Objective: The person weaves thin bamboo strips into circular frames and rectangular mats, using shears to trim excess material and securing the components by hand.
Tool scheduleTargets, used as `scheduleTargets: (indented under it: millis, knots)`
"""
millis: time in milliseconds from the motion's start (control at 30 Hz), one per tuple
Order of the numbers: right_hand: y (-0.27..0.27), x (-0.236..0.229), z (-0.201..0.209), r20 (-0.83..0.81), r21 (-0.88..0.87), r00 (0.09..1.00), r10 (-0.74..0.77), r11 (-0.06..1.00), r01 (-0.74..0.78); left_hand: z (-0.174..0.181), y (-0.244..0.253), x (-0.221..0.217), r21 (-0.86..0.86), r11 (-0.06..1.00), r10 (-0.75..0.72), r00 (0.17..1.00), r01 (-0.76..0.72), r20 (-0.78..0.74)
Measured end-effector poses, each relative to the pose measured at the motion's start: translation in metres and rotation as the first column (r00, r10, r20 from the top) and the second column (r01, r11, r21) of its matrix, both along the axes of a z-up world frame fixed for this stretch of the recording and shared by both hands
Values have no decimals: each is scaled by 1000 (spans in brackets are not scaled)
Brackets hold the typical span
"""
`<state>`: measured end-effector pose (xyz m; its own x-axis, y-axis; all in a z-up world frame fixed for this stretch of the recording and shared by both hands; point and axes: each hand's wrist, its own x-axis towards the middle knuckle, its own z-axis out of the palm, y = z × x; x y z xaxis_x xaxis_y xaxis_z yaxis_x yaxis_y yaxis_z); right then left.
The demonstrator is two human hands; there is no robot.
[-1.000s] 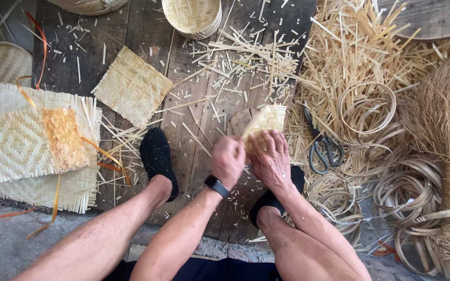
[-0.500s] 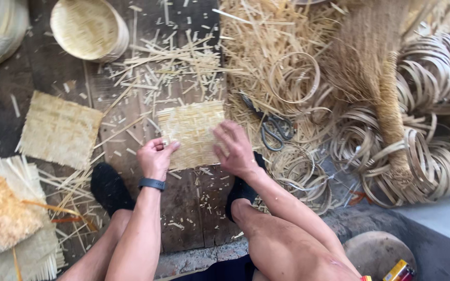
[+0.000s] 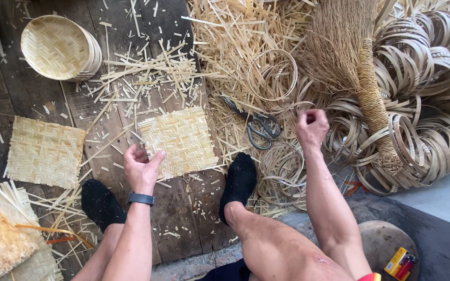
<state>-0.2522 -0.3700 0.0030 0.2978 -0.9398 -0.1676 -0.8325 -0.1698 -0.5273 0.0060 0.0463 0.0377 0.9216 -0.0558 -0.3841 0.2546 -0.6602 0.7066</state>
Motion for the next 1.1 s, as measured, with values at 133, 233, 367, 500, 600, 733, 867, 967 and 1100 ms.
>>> scheduleTargets:
  millis: [133, 233, 367, 500, 600, 733, 867, 967, 1100]
  knots:
    - [29, 4, -13, -85, 108, 967, 240, 967, -230, 22, -4, -6, 107, 988, -150, 872, 113, 467]
    - [44, 14, 5, -25, 170, 993, 111, 980, -106, 44, -10, -9, 105, 986, -168, 811, 132, 561]
    - [52, 8, 81, 237, 221, 967, 95, 964, -149, 84, -44, -10, -45, 952, -208, 747, 303, 631]
    - [70, 15, 157, 498, 209, 831, 249, 895, -393, 127, -100, -28, -135, 769, -357, 595, 625, 720]
    - [87, 33, 198, 604, 241, 732, 316, 803, -546, 155, -135, -39, -61, 622, -424, 400, 781, 812]
    - [107, 64, 230, 505, 36, 664, 551, 756, -654, 178, -145, -38, -225, 564, -527, 556, 795, 643]
    - [127, 104, 230, 398, -355, 662, 635, 772, -527, 182, -125, -40, -514, 733, -464, 880, 445, 100]
    - [134, 119, 226, 393, -371, 532, 750, 659, -655, 166, -113, -23, -619, 721, -494, 857, 311, -144]
    - [152, 137, 215, 295, -453, 307, 905, 415, -789, 138, -124, -8, -594, 803, -445, 615, -48, -652]
